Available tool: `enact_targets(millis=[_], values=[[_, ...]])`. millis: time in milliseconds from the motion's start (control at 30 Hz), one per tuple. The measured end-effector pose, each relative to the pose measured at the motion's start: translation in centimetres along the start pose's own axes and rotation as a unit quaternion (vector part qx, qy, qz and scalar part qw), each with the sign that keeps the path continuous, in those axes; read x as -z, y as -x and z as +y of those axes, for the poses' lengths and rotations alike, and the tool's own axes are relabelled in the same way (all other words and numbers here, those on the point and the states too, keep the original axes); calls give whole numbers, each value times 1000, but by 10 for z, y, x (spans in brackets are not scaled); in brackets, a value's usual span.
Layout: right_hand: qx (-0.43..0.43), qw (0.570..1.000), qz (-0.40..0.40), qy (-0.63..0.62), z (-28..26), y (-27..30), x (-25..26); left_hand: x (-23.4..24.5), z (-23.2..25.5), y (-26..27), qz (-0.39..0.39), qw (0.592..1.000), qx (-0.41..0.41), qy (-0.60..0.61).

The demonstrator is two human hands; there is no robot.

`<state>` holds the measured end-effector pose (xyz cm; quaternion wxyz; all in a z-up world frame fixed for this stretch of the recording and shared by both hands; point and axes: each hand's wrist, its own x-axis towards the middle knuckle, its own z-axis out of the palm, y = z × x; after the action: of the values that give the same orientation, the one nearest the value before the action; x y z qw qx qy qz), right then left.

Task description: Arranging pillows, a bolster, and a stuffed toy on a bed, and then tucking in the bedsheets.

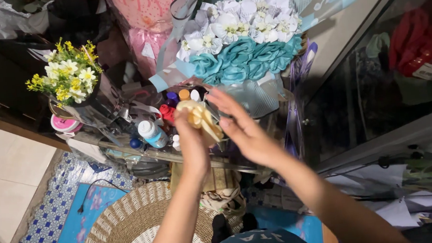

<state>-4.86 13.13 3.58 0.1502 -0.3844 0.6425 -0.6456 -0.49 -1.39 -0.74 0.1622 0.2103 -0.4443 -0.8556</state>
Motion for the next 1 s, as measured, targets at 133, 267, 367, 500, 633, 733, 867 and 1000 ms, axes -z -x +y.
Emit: enact_targets(millis=[133,267,367,500,633,733,867,1000], values=[[8,998,1,64,7,12,-33,-7,-30,5,-12,997,-77,7],[32,992,52,110,14,17,-40,-9,-26,15,-53,974,-48,217],[13,991,49,125,19,20,-34,-6,-32,20,-62,953,23,297],[-3,975,90,203,42,25,-23,-10,-37,22,-69,959,19,274],[28,972,101,211,67,28,0,-4,-61,15,-62,974,-19,218],[-28,976,67,203,104,28,49,16,-96,0,-6,997,66,29],[-202,932,-206,219,145,23,125,22,-109,12,-196,926,-2,-321],[-309,862,-180,358,205,18,162,5,-118,43,-253,915,65,-309]])
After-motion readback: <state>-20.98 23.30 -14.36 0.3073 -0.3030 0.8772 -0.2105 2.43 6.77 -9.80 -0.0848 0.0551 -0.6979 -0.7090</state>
